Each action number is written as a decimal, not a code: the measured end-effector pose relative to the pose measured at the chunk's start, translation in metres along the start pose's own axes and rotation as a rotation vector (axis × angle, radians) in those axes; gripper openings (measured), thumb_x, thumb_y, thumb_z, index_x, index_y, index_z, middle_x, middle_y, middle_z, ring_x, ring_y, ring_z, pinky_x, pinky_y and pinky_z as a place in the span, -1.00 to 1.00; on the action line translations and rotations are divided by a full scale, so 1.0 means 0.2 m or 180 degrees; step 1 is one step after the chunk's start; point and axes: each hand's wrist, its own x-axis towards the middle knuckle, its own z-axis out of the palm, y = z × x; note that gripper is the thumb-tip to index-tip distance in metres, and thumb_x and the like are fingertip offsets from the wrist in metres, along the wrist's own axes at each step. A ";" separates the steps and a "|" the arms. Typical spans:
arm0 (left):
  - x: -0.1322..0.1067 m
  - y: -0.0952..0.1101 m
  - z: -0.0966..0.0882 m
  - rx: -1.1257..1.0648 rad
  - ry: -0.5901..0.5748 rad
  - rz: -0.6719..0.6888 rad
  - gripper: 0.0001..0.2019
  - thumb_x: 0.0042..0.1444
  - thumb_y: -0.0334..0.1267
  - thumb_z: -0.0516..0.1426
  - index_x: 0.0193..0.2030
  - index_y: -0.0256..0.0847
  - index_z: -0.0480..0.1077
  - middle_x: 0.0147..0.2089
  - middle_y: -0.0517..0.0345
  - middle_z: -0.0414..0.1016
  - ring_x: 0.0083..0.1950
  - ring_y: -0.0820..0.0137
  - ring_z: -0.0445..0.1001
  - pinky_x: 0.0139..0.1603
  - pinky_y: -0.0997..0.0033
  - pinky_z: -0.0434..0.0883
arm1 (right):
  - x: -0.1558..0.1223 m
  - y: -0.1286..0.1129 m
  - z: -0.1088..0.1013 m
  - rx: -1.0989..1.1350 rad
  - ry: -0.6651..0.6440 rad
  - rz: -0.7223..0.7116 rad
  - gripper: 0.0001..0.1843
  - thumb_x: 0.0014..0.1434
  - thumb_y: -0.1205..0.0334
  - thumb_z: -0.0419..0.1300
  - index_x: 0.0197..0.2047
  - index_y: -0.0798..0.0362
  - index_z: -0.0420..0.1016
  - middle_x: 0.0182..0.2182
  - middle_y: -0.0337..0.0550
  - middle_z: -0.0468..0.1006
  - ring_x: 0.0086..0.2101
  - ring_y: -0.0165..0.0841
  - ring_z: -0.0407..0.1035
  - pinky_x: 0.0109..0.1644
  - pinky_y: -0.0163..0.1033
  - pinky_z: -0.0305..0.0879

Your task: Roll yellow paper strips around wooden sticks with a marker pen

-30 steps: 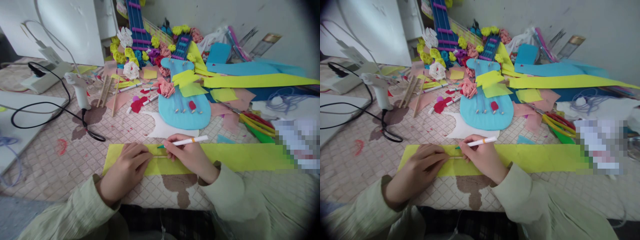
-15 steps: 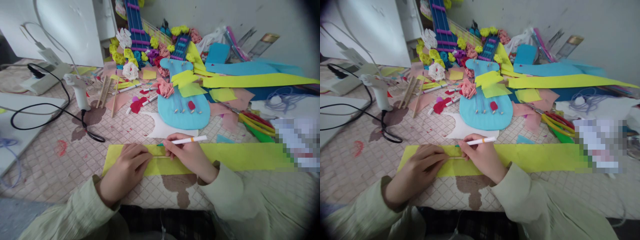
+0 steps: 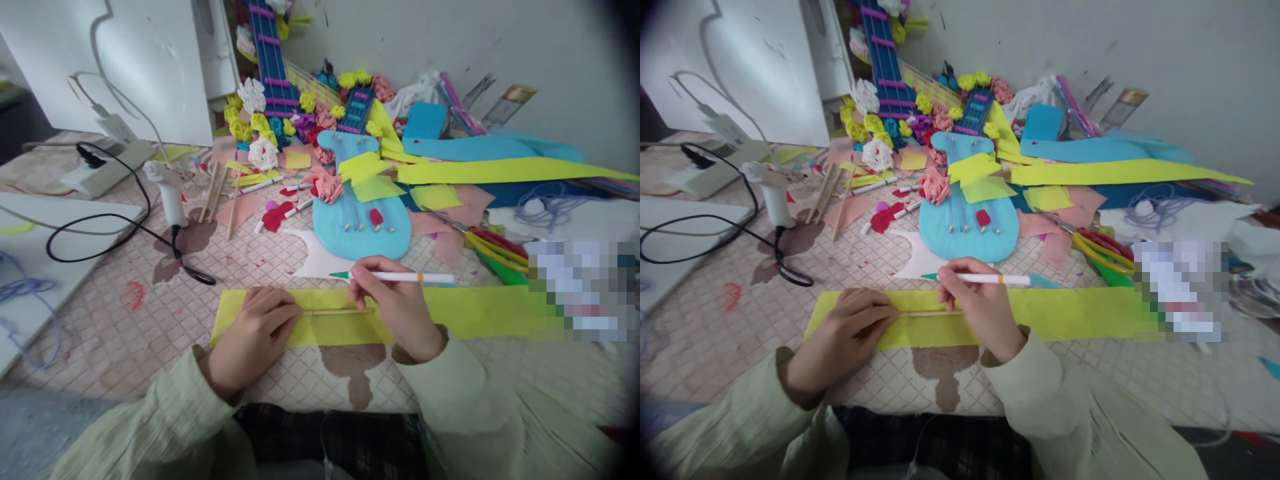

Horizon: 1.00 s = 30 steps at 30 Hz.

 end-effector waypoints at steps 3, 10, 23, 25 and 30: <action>0.00 0.00 0.00 0.0049 0.0035 0.0065 -0.88 0.12 -0.41 0.05 -0.32 -0.20 0.41 -0.32 0.15 0.41 -0.27 0.40 0.34 -0.19 0.24 0.29 | 0.00 -0.04 -0.07 -0.0006 0.0580 -0.0456 -0.88 0.05 0.22 0.21 -0.43 0.09 0.40 -0.64 -0.30 0.43 -0.62 -0.50 0.30 -0.60 -0.38 0.21; 0.00 0.00 0.00 0.0210 0.0090 0.0162 -0.86 0.12 -0.41 0.05 -0.33 -0.19 0.42 -0.34 0.16 0.42 -0.28 0.40 0.34 -0.19 0.23 0.26 | -0.16 -0.05 -0.27 -0.0275 0.1638 -0.1028 -0.87 0.01 0.19 0.24 -0.39 0.06 0.43 -0.57 -0.25 0.44 -0.58 -0.43 0.34 -0.63 -0.34 0.20; -0.02 -0.01 -0.02 0.0537 0.0259 0.0248 -0.86 0.14 -0.41 0.03 -0.26 -0.17 0.40 -0.29 0.18 0.43 -0.26 0.41 0.37 -0.14 0.22 0.23 | -0.55 0.18 -0.46 -0.3404 0.0719 -0.0879 -0.57 0.20 0.20 0.00 0.14 0.02 0.22 0.06 -0.03 0.36 0.05 -0.20 0.26 0.11 -0.05 0.23; -0.03 -0.01 -0.05 0.0633 0.0279 0.0279 -0.86 0.14 -0.41 0.03 -0.24 -0.15 0.39 -0.27 0.18 0.43 -0.24 0.40 0.38 -0.12 0.22 0.23 | -0.56 0.19 -0.48 -0.3548 0.0684 -0.0912 -0.57 0.19 0.21 0.00 0.14 0.03 0.23 0.05 -0.01 0.36 0.03 -0.19 0.28 0.08 -0.05 0.26; -0.09 -0.02 -0.13 0.0666 0.0374 0.0241 -0.88 0.13 -0.41 0.04 -0.25 -0.16 0.38 -0.28 0.18 0.43 -0.26 0.41 0.39 -0.17 0.27 0.26 | -0.56 0.18 -0.53 -0.3719 0.0703 -0.0969 -0.58 0.18 0.19 0.02 0.12 0.03 0.25 0.02 0.00 0.38 0.00 -0.18 0.31 0.04 -0.03 0.30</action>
